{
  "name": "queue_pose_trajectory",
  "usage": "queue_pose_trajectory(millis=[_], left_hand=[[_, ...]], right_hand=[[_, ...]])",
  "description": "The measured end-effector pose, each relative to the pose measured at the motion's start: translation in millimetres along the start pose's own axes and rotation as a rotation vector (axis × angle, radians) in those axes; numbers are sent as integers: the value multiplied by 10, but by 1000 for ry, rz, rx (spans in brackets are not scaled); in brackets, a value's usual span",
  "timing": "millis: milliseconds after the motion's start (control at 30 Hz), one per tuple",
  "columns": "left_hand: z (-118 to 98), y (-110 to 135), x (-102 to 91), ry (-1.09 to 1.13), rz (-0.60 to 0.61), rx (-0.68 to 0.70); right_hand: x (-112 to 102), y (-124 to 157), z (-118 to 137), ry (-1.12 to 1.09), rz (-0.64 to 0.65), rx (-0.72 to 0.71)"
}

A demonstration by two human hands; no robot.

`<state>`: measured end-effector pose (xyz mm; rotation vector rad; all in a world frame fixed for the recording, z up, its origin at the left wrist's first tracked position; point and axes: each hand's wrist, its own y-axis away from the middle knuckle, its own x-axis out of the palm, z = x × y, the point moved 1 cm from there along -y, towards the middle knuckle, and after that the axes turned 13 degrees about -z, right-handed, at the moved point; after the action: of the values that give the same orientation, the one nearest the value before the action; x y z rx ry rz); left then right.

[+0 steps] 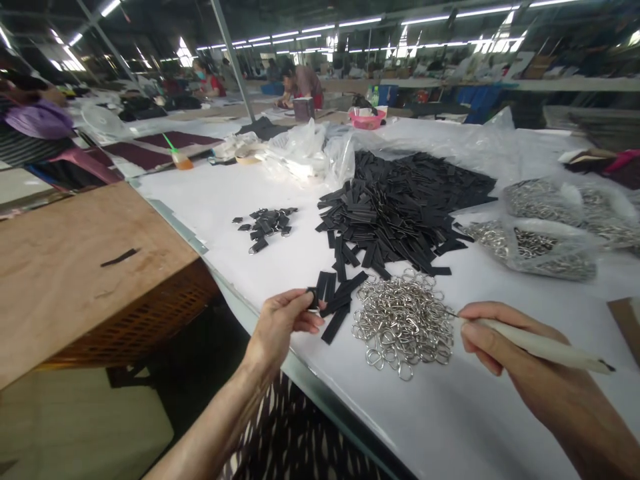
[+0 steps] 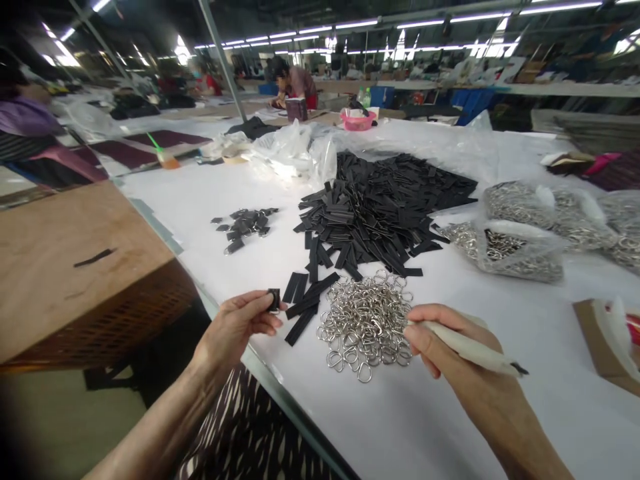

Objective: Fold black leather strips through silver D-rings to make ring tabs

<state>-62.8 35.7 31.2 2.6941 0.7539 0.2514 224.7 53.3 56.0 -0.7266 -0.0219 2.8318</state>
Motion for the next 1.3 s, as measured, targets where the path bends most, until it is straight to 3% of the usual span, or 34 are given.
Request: queue_pose_trajectory(millis=[133,267,400,533,667,833,1000,1167,1233,1300], left_hand=[[-414,-584,-162,-25,-256,269],[-651,-1009,-246,-86,-381,383],[-401,-879,-127,-356,-356,469],[11,-548,147,-700,-163,561],[125,-464,347,-966,-101,590],[36,-480,465,-1161,-67,561],[-11,-398,444,-1130,-54,515],[-40,-259,272,-886,97,383],[2,-171,237,-657,218,207],[75,-75,243,-317,342,-56]], right_hand=[[-2,12,-8,54,-63,-66],[-13,36,-19,138,-149,-114],[17,52,-43,178,-166,-106],[58,53,-40,170,-130,-146],[64,66,-34,67,-17,-236],[117,130,-44,10,146,-307],[211,196,-127,-50,282,-415],[173,143,-157,30,225,-441],[153,96,-147,87,174,-452],[164,66,-150,134,145,-458]])
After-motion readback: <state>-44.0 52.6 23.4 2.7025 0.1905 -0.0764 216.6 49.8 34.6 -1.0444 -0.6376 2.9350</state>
